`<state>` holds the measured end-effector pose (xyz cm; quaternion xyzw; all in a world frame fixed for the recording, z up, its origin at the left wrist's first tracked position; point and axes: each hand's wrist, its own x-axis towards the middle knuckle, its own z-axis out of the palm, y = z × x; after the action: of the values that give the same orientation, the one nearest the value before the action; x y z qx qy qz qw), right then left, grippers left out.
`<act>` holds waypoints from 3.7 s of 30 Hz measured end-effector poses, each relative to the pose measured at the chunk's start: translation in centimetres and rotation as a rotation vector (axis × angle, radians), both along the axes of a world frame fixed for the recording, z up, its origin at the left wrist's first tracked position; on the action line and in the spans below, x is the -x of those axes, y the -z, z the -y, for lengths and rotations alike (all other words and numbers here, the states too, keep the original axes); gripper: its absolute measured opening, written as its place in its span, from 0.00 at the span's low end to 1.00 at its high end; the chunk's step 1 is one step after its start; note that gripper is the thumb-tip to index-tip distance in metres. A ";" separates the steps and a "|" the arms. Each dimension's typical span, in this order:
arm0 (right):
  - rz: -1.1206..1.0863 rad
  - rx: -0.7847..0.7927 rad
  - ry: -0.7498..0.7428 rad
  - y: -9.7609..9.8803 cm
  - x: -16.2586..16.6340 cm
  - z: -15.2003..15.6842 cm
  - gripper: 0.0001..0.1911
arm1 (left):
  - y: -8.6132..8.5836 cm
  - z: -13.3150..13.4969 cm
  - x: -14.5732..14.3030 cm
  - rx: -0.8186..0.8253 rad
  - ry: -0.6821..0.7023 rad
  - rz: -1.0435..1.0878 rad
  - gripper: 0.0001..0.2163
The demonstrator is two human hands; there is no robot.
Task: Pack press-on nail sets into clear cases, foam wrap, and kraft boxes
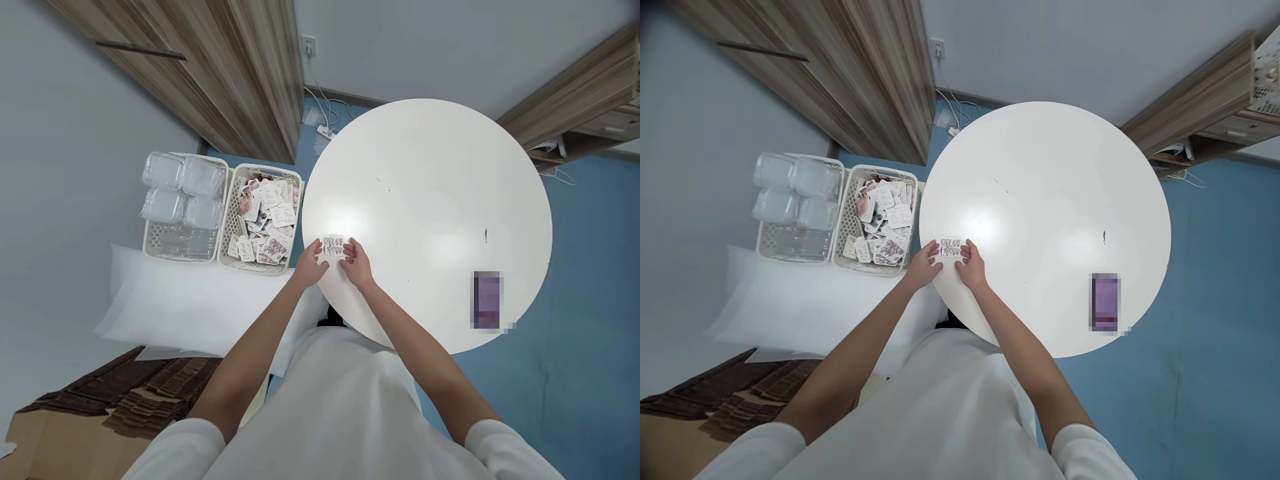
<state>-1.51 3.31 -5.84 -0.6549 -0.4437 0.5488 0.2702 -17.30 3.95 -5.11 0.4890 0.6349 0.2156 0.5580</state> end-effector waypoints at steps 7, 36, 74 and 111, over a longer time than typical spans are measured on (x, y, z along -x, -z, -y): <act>0.000 -0.013 -0.065 -0.3 -1.2 0.7 0.38 | 0.3 0.7 -0.5 -0.106 -0.043 -0.103 0.31; 0.246 -0.579 -0.762 -7.5 17.5 -6.8 0.23 | -10.4 6.0 18.3 -0.015 -0.608 -0.063 0.31; -0.452 -0.147 -0.052 -12.1 8.4 0.4 0.13 | -10.2 5.6 3.7 -0.447 -0.997 0.406 0.18; 0.144 -0.479 -0.303 -15.1 -24.2 14.0 0.27 | -13.3 10.0 -18.8 0.030 0.149 0.430 0.25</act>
<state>22.72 -10.69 9.29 -0.5361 -0.6713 0.4147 0.3000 1.48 -6.00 8.15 0.4688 0.4666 0.2638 0.7020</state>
